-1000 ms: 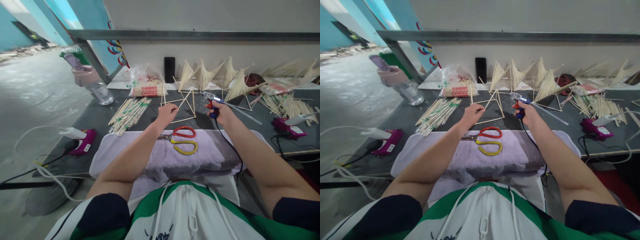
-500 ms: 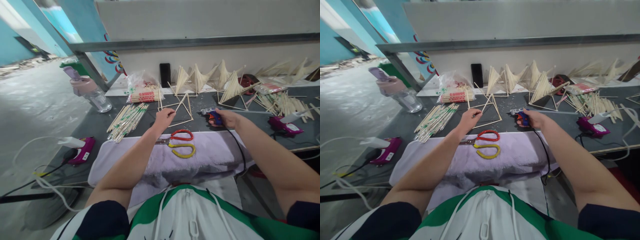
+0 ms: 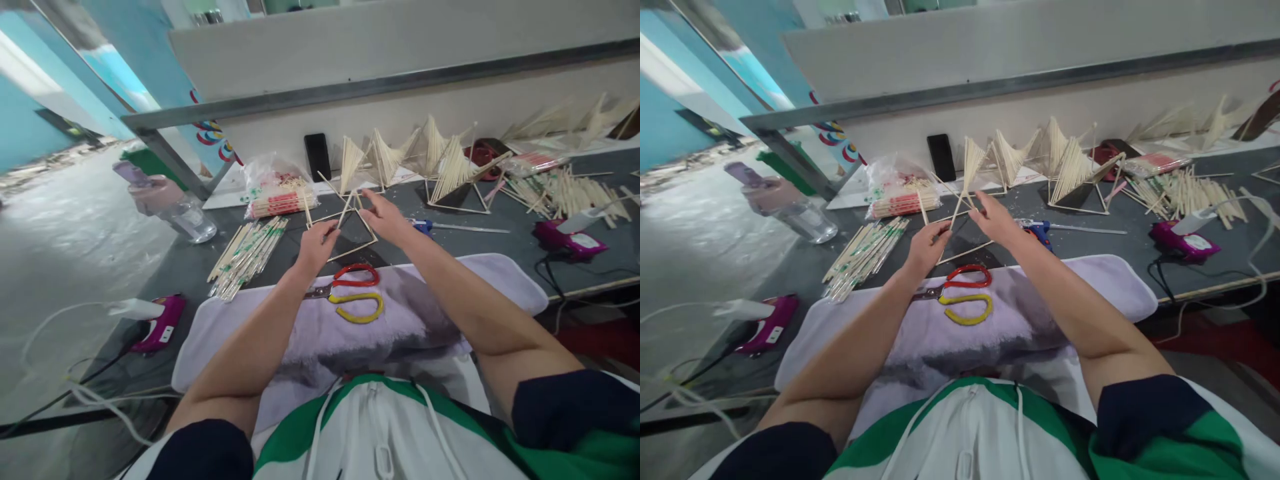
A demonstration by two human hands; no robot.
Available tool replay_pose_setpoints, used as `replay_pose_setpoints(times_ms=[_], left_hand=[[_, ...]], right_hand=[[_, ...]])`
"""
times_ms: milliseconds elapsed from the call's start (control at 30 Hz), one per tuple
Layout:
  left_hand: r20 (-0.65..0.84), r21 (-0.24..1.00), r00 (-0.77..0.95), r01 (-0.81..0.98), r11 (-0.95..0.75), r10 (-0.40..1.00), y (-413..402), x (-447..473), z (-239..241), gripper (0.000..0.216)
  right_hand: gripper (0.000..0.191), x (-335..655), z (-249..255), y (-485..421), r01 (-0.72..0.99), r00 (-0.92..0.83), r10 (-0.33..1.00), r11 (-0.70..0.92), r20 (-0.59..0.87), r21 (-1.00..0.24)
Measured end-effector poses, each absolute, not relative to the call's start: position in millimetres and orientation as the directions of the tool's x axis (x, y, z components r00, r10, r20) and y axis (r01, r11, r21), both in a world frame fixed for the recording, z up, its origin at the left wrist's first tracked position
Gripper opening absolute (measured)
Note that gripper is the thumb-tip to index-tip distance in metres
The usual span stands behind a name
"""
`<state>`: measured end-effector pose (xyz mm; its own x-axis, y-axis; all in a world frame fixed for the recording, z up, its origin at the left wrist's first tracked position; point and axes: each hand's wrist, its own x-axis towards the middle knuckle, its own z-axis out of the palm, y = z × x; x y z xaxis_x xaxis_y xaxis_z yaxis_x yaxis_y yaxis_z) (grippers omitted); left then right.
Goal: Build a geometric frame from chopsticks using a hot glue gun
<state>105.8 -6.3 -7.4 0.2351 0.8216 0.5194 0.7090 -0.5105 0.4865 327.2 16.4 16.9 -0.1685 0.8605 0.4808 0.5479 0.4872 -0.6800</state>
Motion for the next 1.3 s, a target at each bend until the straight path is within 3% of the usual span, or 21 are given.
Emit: replay_pose_setpoints(times_ms=[300, 567, 767, 1033, 1300], left_hand=[[0.641, 0.459, 0.244, 0.638, -0.618, 0.728, 3.5, 116.0, 8.2, 0.032], [0.609, 0.473, 0.213, 0.676, -0.565, 0.764, 14.7, 136.6, 10.1, 0.038], [0.565, 0.554, 0.196, 0.629, -0.545, 0.801, 5.4, 122.9, 13.3, 0.036], [0.607, 0.563, 0.223, 0.557, -0.611, 0.763, -9.7, 118.7, 20.2, 0.037], [0.601, 0.681, 0.111, 0.446, -0.58, 0.791, -6.8, 129.5, 29.4, 0.03]], right_hand=[[0.059, 320.6, -2.6, 48.3, 0.576, -0.233, 0.784, 0.588, 0.575, -0.568], [0.063, 310.8, -14.6, 56.4, 0.341, -0.24, 0.84, 0.542, 0.487, -0.768], [0.063, 305.0, -12.0, 31.6, 0.25, -0.234, 0.876, 0.474, 0.423, -0.844], [0.054, 298.8, -11.0, 8.7, 0.15, -0.216, 0.846, 0.522, 0.488, -0.84], [0.049, 295.7, -17.2, 12.6, 0.082, -0.192, 0.825, 0.554, 0.532, -0.829]])
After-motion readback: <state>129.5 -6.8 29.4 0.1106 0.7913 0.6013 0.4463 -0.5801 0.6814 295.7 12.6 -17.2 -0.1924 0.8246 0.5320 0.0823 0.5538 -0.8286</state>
